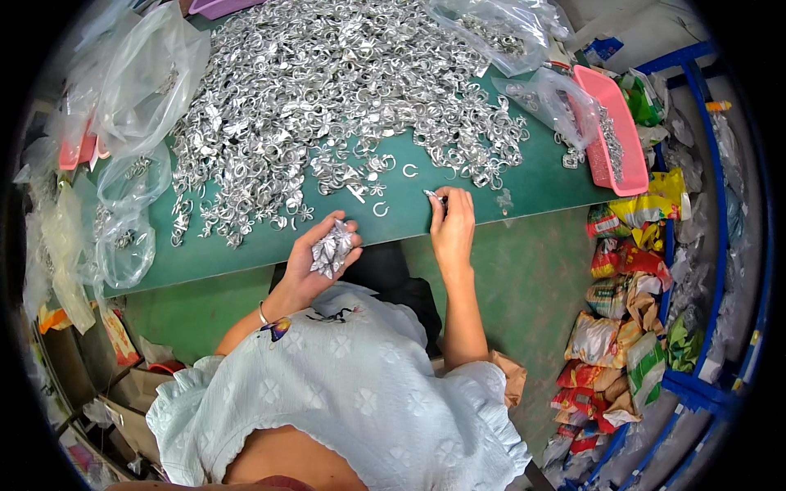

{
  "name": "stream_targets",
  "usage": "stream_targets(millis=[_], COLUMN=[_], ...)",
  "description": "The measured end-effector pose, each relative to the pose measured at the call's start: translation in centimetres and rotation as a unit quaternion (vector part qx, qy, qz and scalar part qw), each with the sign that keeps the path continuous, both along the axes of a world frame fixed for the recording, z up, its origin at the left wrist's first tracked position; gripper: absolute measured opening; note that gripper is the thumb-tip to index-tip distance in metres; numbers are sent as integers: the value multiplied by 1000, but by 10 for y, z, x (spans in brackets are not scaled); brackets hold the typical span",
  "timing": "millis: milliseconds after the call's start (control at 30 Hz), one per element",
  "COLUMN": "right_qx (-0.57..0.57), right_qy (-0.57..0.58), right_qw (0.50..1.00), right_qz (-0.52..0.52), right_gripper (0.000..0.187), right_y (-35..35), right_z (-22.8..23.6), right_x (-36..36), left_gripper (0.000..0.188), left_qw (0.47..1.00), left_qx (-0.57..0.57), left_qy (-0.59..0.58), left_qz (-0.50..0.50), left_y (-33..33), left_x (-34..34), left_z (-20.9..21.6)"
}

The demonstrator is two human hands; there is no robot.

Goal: The person sorts a large pile of small silver metal hardware pieces on a green table. They pick up individual items, separate them by type, and place them into clear plastic bags or small containers. The person occasionally reaches for more bags from a shelf above the table.

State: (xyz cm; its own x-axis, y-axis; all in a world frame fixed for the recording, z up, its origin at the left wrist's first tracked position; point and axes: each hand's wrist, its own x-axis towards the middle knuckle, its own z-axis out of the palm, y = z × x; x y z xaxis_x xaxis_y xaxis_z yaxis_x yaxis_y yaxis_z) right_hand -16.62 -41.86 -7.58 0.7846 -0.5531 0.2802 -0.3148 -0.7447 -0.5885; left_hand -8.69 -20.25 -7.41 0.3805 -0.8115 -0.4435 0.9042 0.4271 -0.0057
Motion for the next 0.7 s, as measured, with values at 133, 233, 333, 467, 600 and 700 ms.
stream_targets(millis=[133, 233, 333, 467, 600, 700], right_qx=[318, 404, 271, 181, -28, -120], right_qy=[-107, -116, -108, -150, -72, 4], right_qw=[942, 902, 946, 960, 961, 961], right_qz=[-2, 104, 144, 154, 266, 251], right_gripper=[14, 13, 10, 9, 15, 23], right_y=[27, 65, 76, 70, 95, 114], right_z=[12, 34, 44, 40, 30, 15], right_x=[7, 15, 25, 57, 95, 110], left_gripper=[32, 37, 37, 31, 23, 18], left_qw=[999, 998, 997, 995, 993, 997], left_qx=[-15, -52, -61, -68, -89, -49], left_qy=[-38, -35, -37, -75, -68, -55], left_qz=[2, 25, 37, 1, -24, -7], left_y=[-2, 0, 5, 25, 46, 59], left_x=[0, -2, 0, -1, -8, -11], left_z=[11, 14, 8, 1, -3, 2])
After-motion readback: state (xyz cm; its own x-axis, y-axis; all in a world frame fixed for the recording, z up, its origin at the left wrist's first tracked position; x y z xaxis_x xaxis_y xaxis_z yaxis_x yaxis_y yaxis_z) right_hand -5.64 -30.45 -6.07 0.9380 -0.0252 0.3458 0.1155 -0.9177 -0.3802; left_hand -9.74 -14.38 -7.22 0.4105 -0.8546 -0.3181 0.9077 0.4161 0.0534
